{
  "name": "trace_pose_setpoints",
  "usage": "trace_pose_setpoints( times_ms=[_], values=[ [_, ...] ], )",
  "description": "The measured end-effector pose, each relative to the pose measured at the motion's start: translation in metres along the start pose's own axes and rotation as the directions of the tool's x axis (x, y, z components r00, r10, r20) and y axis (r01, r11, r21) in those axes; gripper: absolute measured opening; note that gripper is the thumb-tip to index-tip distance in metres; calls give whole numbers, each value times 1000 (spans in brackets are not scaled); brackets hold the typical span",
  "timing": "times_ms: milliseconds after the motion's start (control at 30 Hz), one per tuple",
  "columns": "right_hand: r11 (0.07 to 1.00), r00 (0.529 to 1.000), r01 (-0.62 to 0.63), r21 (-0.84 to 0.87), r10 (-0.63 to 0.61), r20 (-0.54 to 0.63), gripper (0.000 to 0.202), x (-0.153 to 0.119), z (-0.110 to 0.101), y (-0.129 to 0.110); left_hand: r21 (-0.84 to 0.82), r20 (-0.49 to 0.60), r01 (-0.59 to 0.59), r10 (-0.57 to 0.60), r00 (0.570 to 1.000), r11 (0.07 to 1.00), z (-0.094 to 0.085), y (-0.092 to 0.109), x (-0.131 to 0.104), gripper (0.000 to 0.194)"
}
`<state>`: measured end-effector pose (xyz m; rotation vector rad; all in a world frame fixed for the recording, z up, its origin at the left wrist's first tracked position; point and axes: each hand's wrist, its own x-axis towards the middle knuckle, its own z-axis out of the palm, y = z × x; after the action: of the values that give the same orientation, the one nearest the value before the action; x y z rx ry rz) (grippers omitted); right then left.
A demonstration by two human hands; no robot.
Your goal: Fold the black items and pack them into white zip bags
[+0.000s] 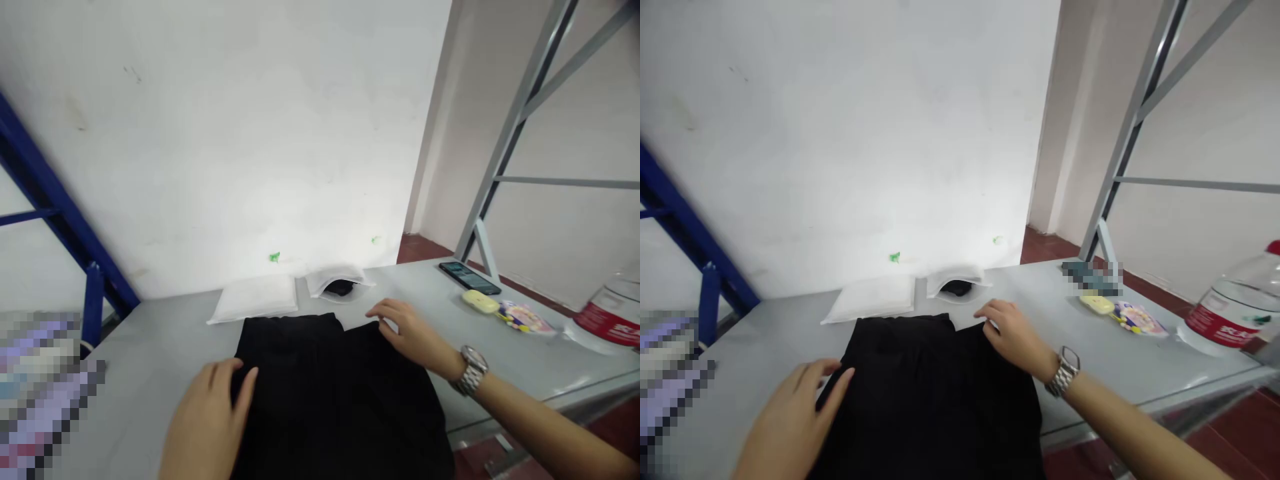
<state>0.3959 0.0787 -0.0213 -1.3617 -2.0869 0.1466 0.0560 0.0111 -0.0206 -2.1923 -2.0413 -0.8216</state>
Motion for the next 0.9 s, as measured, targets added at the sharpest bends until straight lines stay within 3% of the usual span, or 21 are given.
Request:
trace_pose_setpoints(
  times_ms=[67,133,233,300,400,500,600,700,767,833,900],
  values=[
    [992,988,-125,-28,123,-89,27,4,-5,22,82,108,13,-22,994,997,-3,-23,1,38],
    [963,952,-268,-32,260,-164,25,5,-9,49,63,189,-41,28,982,997,1,-40,1,33],
    [939,924,-344,-31,332,-191,24,-1,-12,73,3,161,-165,162,974,986,14,-50,2,32],
    [950,937,-311,-28,301,-176,23,-6,-11,71,-14,122,-192,193,974,981,21,-46,8,32],
    [979,972,-199,36,202,-118,25,-7,-9,44,-60,79,-125,130,988,990,20,-30,22,32],
    [973,999,-52,225,53,-1,38,3,-8,2,-259,149,-62,104,983,964,0,-4,40,27],
    [897,983,23,442,-101,154,78,23,-5,-43,-476,256,-66,210,943,877,-31,22,59,11],
    [820,952,8,572,-182,248,103,45,0,-79,-650,232,-122,349,908,750,-55,40,80,8],
    [752,929,-40,658,-215,302,95,59,6,-93,-742,139,-125,335,932,658,-56,44,92,16],
    [644,896,-155,749,-227,381,68,70,16,-97,-834,63,-52,188,980,549,-42,41,101,27],
    [491,888,-290,821,-183,423,43,76,33,-92,-912,152,132,21,988,388,-17,34,104,37]
  ],
)
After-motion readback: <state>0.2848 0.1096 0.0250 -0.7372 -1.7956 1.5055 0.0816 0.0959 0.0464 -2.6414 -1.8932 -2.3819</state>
